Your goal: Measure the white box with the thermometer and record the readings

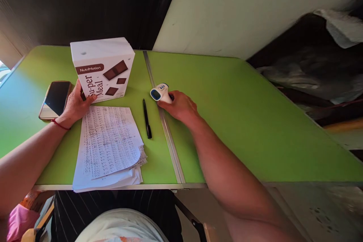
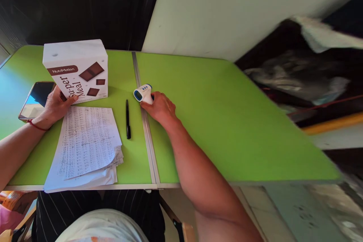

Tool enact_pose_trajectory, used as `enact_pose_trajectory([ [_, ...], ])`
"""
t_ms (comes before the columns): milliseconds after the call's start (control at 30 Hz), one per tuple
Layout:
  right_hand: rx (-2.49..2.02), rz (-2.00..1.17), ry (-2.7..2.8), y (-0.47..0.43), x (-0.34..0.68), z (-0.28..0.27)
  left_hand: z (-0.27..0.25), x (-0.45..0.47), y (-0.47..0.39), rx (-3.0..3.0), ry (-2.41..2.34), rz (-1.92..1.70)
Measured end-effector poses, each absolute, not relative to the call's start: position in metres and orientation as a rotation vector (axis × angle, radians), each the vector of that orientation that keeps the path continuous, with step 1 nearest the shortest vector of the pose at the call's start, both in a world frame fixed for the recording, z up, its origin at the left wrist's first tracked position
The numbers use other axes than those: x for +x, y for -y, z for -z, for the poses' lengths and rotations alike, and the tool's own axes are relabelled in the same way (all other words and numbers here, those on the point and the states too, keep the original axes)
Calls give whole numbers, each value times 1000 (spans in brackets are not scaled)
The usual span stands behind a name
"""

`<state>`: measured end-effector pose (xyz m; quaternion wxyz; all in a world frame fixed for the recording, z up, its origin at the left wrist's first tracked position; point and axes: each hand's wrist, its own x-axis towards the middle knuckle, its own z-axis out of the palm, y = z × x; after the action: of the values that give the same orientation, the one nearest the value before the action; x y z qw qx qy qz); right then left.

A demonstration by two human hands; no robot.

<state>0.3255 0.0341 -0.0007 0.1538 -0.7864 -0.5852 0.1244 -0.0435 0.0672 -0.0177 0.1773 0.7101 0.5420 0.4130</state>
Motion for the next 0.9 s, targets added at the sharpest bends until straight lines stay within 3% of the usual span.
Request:
enact_pose_trajectory([
  [400, -2235, -203, 1771, -29, 328, 5, 22, -40, -66, 1925, -1445, -1309],
  [533, -2005, 47, 1828, -22, 327, 4, 26, -35, -64, 1941, -1452, -1592],
  [700, -1897, -93, 1926, -9, 304, 1, 2, -20, -38, 2347, -1316, -1947],
  [767, -1927, -131, 2005, -4, 294, 1, -8, -13, -25, 2559, -1214, -1813],
  [900, -1945, -207, 2087, -2, 286, 4, -11, -2, -10, 2819, -1049, -1152],
])
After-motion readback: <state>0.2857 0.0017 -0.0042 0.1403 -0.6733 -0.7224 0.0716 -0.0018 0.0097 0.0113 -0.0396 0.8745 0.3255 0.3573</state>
